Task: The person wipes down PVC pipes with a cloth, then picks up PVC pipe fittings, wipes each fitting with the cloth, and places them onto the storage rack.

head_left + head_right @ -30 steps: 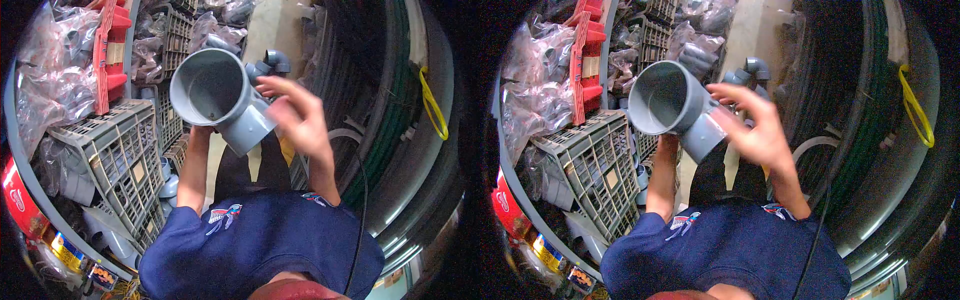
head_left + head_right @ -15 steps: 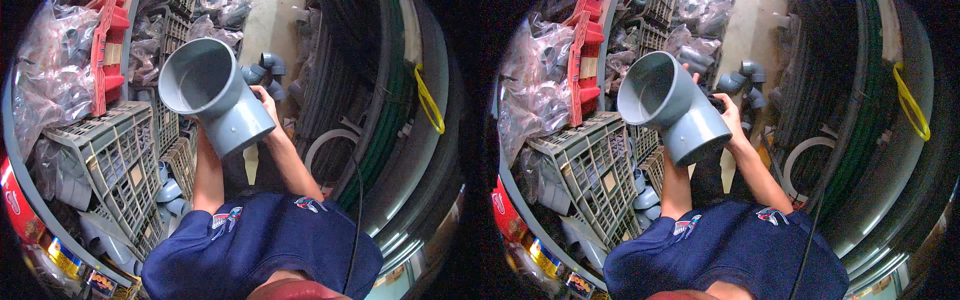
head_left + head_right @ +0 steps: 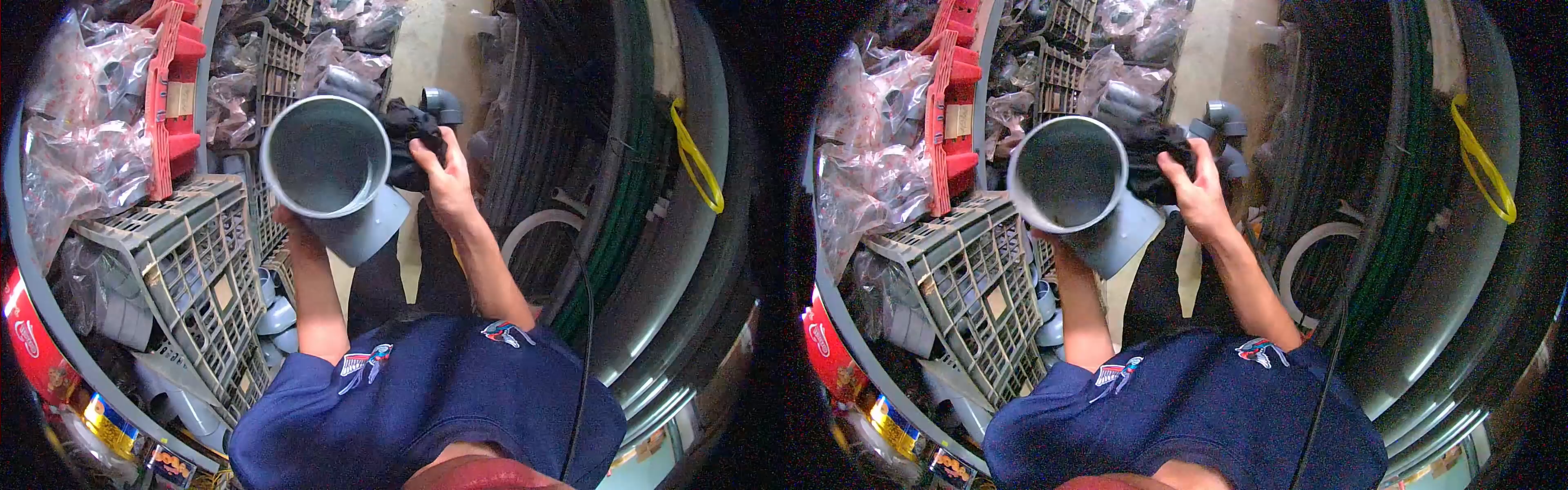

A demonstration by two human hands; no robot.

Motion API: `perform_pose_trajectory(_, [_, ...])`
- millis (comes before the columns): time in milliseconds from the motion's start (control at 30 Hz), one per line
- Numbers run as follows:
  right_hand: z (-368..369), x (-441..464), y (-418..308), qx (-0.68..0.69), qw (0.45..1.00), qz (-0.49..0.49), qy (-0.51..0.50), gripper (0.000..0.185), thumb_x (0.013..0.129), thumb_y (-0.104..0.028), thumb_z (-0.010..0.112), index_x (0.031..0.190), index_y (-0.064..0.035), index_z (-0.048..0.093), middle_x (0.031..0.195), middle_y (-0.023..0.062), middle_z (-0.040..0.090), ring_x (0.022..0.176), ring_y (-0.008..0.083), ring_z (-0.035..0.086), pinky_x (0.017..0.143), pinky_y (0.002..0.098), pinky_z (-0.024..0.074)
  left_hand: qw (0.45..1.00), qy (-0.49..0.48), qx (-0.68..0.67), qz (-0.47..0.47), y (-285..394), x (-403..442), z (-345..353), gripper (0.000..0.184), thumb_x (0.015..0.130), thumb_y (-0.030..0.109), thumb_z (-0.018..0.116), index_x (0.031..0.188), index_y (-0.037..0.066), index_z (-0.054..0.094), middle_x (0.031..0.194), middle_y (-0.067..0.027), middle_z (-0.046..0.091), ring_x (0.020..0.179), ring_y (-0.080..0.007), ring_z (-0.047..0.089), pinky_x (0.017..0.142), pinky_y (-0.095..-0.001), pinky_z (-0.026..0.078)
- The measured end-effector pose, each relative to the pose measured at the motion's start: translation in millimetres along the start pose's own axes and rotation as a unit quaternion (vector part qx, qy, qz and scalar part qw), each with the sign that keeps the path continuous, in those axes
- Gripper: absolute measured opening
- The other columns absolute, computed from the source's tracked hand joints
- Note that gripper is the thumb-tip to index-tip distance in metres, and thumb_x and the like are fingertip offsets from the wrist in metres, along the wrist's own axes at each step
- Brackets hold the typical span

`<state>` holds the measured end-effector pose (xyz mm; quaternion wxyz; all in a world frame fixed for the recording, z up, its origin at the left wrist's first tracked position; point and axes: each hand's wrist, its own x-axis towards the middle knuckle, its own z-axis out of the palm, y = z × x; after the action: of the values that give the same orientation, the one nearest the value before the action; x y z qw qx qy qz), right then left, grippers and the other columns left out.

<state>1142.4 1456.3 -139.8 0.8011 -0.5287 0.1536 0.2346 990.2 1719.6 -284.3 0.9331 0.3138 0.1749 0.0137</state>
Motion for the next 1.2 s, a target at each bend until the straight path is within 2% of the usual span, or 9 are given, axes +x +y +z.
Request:
perform_pose_trajectory(100, [-0.6,-2.2,-9.5,-0.291,0.949,-0.115,-0.046,0.043,0.096,-0.011,0.069,0.132,-0.0034,0.045,0.112,0.0130,0.066,0.106,0.0183,0.063,0.096,0.0355,0.0517,0.987,0.097,0.129,-0.022,19.6,-3.9,68.7,0.099,0.078,0.060,0.080,0.154,0.005,0.048,0.149,-0.0116,0.059,0.128,-0.0329,0.061,0.107,-0.0526,0.053])
perform_pose_trajectory(367, [-27.9,-13.5,25.4,-0.304,0.952,0.028,-0.007,0.048,0.094,-0.013,0.075,0.133,-0.0040,0.048,0.112,0.0110,0.067,0.106,0.0175,0.062,0.096,0.0348,0.0499,0.988,0.127,0.090,-0.013,-25.4,2.8,101.3,0.103,0.080,0.055,0.078,0.159,0.004,0.035,0.151,-0.0147,0.051,0.138,-0.0294,0.051,0.118,-0.0453,0.040])
perform_pose_trajectory(433, [-44.4,-7.5,36.6,-0.375,0.927,0.004,-0.011,0.047,0.093,-0.015,0.072,0.131,-0.0039,0.047,0.086,0.0094,0.064,0.073,0.0133,0.058,0.068,0.0327,0.0502,0.982,0.121,0.143,-0.003,-27.4,6.8,116.7,0.104,0.080,0.057,0.078,0.159,0.004,0.035,0.150,-0.0145,0.051,0.139,-0.0288,0.051,0.118,-0.0444,0.039])
perform_pose_trajectory(633, [-65.1,-14.9,45.4,-0.324,0.946,-0.004,-0.004,0.045,0.092,-0.013,0.072,0.129,-0.0042,0.048,0.099,0.0078,0.063,0.073,0.0119,0.054,0.067,0.0321,0.0484,0.984,0.104,0.147,-0.008,-31.8,9.1,121.5,0.101,0.080,0.046,0.084,0.155,0.004,0.031,0.146,-0.0159,0.048,0.134,-0.0300,0.052,0.113,-0.0446,0.046])
perform_pose_trajectory(700, [-58.9,-22.9,29.9,-0.324,0.945,0.032,0.020,0.041,0.092,-0.006,0.071,0.127,-0.0030,0.051,0.114,0.0079,0.059,0.107,0.0155,0.056,0.095,0.0310,0.0474,0.983,0.089,0.157,-0.017,-29.1,10.4,130.5,0.099,0.081,0.046,0.084,0.154,0.005,0.032,0.145,-0.0162,0.048,0.133,-0.0299,0.053,0.112,-0.0447,0.047])
perform_pose_trajectory(867, [-62.4,-39.2,18.6,-0.366,0.929,-0.047,0.017,0.045,0.092,-0.009,0.071,0.129,-0.0039,0.046,0.104,0.0087,0.065,0.086,0.0157,0.062,0.079,0.0308,0.0524,0.988,0.073,0.137,-0.018,-28.4,14.2,134.0,0.095,0.082,0.043,0.084,0.153,0.006,0.033,0.144,-0.0168,0.050,0.130,-0.0293,0.055,0.109,-0.0446,0.050])
perform_pose_trajectory(1067, [-14.1,-74.6,-57.6,-0.143,0.982,-0.094,-0.076,0.054,0.088,0.005,0.067,0.138,-0.0049,0.049,0.120,0.0065,0.062,0.115,0.0150,0.060,0.103,0.0308,0.0473,0.966,0.166,0.191,-0.057,-28.7,23.5,122.7,0.075,0.094,0.030,0.077,0.154,0.007,0.040,0.141,-0.0153,0.058,0.123,-0.0316,0.062,0.109,-0.0464,0.051])
perform_pose_trajectory(1100, [-10.9,-76.6,-59.0,-0.171,0.972,-0.098,-0.130,0.059,0.082,0.005,0.069,0.138,-0.0048,0.053,0.122,0.0105,0.064,0.118,0.0229,0.063,0.108,0.0384,0.0471,0.986,0.133,0.041,-0.096,-21.5,18.3,131.7,0.066,0.099,0.029,0.071,0.155,0.007,0.043,0.148,-0.0136,0.057,0.126,-0.0324,0.061,0.112,-0.0502,0.050])
perform_pose_trajectory(1200, [-2.0,-52.1,-49.4,-0.469,0.777,-0.342,-0.243,0.066,0.065,-0.005,0.077,0.129,-0.0082,0.066,0.132,0.0198,0.063,0.127,0.0420,0.058,0.112,0.0551,0.0432,0.980,0.058,-0.132,-0.136,-32.4,7.8,137.2,0.068,0.099,0.043,0.068,0.153,0.008,0.048,0.147,-0.0139,0.059,0.126,-0.0310,0.062,0.112,-0.0501,0.051])
